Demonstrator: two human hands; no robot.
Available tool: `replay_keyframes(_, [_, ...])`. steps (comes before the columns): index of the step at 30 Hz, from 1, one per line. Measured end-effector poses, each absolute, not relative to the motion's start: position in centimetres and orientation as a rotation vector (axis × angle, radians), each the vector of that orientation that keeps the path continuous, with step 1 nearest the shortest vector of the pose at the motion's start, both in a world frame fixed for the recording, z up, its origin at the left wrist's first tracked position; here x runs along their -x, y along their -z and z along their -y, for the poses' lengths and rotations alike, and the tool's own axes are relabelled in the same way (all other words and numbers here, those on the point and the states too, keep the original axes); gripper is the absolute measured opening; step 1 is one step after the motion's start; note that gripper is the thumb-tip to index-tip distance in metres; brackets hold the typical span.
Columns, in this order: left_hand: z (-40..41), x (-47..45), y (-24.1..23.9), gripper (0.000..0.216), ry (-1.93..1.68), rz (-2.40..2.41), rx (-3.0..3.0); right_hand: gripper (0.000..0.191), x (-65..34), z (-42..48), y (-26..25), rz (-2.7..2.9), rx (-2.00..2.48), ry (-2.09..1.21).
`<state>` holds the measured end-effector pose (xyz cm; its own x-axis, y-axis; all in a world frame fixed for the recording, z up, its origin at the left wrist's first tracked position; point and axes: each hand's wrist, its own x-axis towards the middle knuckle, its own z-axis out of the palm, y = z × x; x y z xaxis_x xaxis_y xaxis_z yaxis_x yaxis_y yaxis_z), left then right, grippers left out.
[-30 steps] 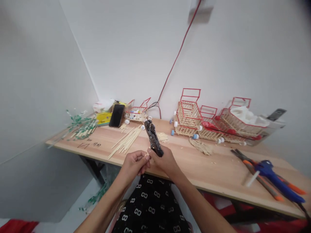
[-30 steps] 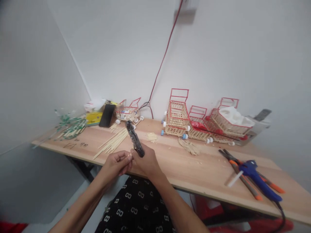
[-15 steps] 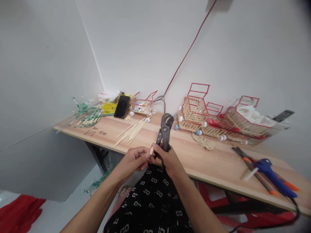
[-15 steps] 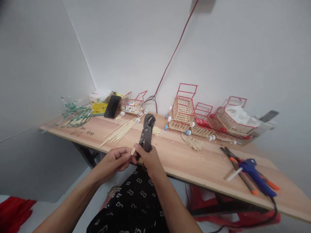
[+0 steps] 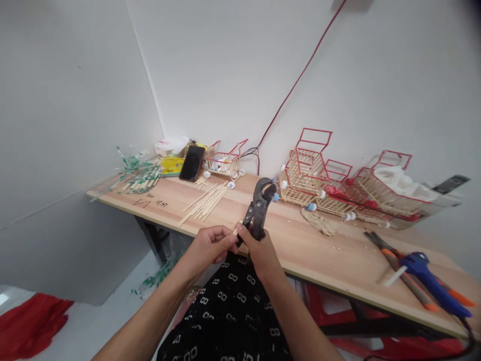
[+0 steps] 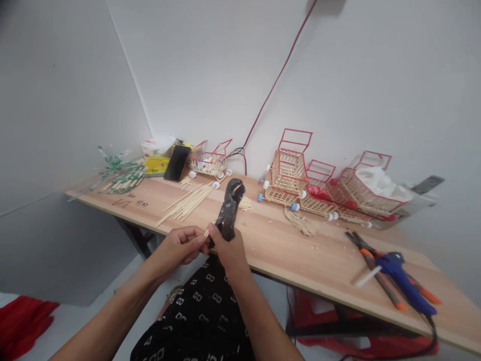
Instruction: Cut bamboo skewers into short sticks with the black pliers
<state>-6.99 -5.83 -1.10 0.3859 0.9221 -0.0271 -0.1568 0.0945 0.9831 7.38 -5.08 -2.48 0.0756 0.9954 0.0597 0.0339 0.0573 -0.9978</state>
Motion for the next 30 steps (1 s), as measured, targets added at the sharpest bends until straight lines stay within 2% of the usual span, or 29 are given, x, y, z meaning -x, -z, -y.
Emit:
replay_keyframes(6, [6.1, 6.9, 1.1, 0.037, -0.969, -0.858, -1.225, 0.037, -8.5, 6.5, 1.0, 1.523, 1.348, -0.889])
replay_keyframes(14, [6.8, 8.1, -1.2, 0.032, -0.914, -0.829, -1.196, 0.061, -14.8, 9.4, 0.3, 1.86, 1.416, -1.17])
replay_keyframes(30, [6.5, 8.4, -1.0, 0.03, -0.891, -0.901, -1.255, 0.058, -14.0, 9.8, -1.6, 1.975, 1.484, -1.211])
